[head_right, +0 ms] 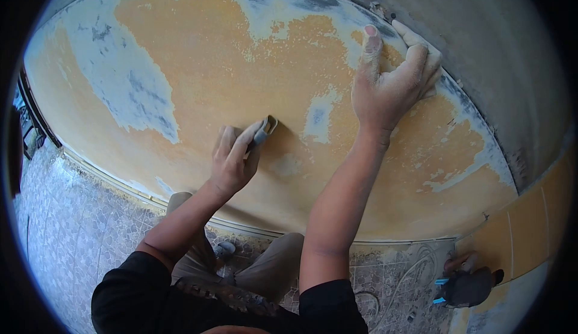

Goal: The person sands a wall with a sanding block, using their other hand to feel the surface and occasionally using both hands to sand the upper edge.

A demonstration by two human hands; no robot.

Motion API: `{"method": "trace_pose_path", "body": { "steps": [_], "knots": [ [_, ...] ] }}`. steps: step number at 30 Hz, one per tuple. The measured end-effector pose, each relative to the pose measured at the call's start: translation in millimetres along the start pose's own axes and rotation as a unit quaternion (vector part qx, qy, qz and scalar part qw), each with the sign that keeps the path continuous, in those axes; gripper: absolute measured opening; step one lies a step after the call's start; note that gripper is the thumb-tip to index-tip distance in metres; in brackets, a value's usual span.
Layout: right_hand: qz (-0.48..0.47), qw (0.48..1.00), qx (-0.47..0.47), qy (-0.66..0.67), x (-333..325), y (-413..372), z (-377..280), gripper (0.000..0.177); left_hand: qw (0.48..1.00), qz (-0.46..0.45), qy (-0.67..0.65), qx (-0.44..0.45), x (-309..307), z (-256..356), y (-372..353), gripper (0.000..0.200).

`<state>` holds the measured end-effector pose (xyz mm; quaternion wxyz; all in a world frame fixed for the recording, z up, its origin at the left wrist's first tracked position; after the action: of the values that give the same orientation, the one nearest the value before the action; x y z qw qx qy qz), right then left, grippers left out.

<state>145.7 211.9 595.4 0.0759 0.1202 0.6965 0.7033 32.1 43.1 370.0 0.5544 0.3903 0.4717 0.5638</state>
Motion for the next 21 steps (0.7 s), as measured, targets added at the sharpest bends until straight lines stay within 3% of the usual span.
{"method": "trace_pose_path", "body": {
  "steps": [1,3,8,12,16,21],
  "knots": [
    [0.008,1.000,-0.003,0.009,-2.0,0.3,1.2,0.038,0.999,-0.039,0.014,0.030,5.9,0.8,-17.9,0.049],
    [0.014,1.000,-0.001,0.006,-2.8,1.1,0.6,0.038,0.998,-0.057,0.001,0.002,5.6,0.2,-3.8,0.051],
    [-0.017,1.000,0.017,0.015,-4.5,1.2,-0.6,0.038,0.999,0.023,-0.024,0.018,2.6,32.6,79.4,0.050],
    [-0.020,1.000,0.001,0.001,-8.9,2.7,-5.8,0.039,0.998,-0.002,-0.013,0.055,11.0,31.2,67.0,0.050],
    [-0.036,0.999,0.021,0.035,-5.4,2.0,0.7,0.041,0.999,-0.033,0.012,-0.007,5.5,-0.9,-4.9,0.050],
    [-0.022,0.999,0.014,0.026,-3.1,1.4,1.2,0.041,0.999,-0.040,0.008,0.001,6.6,10.1,34.4,0.051]
  ]
}}
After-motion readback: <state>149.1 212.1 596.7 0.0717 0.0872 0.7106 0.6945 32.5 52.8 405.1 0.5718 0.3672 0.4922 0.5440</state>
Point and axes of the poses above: each hand's wrist, its own y-axis towards the middle knuckle, its own x-axis out of the palm, z = x × y, the point moved 9 cm from there along y, towards the middle knuckle, and after that the axes turned 2 degrees about z, right-handed, at the moved point
